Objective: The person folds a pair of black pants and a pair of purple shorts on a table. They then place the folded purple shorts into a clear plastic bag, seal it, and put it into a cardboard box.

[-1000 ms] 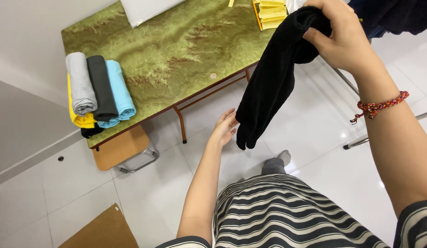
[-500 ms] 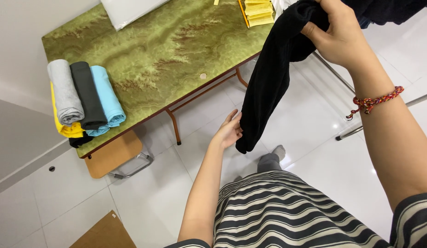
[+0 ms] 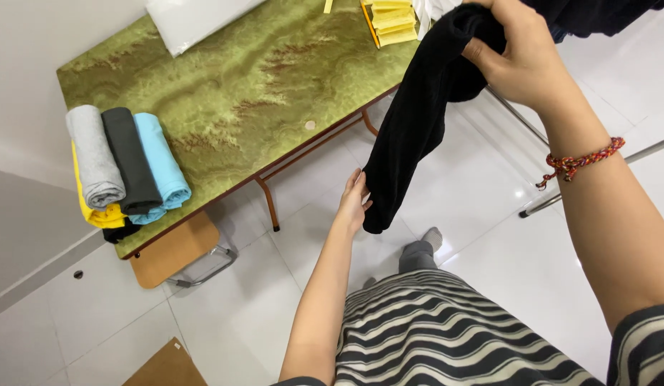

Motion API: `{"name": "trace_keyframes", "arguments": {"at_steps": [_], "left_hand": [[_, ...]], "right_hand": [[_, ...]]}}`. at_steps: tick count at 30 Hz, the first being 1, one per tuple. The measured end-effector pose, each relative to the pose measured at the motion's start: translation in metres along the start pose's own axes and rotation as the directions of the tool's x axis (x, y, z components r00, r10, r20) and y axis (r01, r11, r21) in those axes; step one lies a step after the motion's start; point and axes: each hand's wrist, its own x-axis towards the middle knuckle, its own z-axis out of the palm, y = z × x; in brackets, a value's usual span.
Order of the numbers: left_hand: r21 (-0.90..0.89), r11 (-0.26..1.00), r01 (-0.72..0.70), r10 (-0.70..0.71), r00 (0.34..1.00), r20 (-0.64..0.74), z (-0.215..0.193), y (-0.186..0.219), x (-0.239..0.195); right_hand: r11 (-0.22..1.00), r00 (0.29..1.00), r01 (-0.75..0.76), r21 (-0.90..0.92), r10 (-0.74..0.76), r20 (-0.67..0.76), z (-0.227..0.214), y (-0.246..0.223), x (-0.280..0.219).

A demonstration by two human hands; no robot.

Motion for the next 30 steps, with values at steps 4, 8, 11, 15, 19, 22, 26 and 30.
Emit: {"name": "trace_keyframes", "arguments": {"at_steps": [4, 8, 11, 15, 19, 22, 26, 30], "left_hand": [[-0.152, 0.988, -0.006, 0.016, 0.998, 0.065, 0.004, 0.005, 0.004], [-0.015, 1.0, -0.012, 0.014, 0.995, 0.1, 0.001, 0.026, -0.009], [0.124, 0.988, -0.091, 0.076, 0.99, 0.118, -0.011, 0.041, -0.011], [0.443, 0.857, -0.263, 0.254, 0.964, 0.081, -0.034, 0.045, 0.012], [0.511, 0.815, -0.274, 0.313, 0.95, 0.01, -0.025, 0.062, -0.001], [0.678, 0.7, -0.224, 0.363, 0.93, -0.067, -0.027, 0.065, -0.005], [0.763, 0.612, -0.209, 0.406, 0.911, -0.076, -0.046, 0.064, 0.001], [0.779, 0.594, -0.201, 0.426, 0.9, -0.093, -0.069, 0.061, -0.003]], "right_hand": [[0.998, 0.999, -0.014, 0.059, 0.012, 0.034, -0.012, -0.011, 0.0], [0.998, 0.997, -0.064, -0.009, 0.064, 0.033, -0.016, 0.004, -0.003], [0.983, 0.998, -0.045, -0.181, 0.053, 0.04, -0.019, 0.034, -0.011], [0.942, 0.995, -0.081, -0.327, 0.097, 0.034, -0.018, 0.064, -0.023], [0.946, 0.983, -0.182, -0.267, 0.167, -0.081, -0.004, 0.061, -0.021], [0.935, 0.98, -0.162, -0.315, 0.116, -0.161, 0.006, 0.061, -0.02], [0.976, 0.983, -0.026, -0.214, -0.014, -0.181, 0.015, 0.047, -0.017], [0.984, 0.992, 0.044, -0.174, -0.064, -0.113, 0.027, 0.04, -0.015]]}}
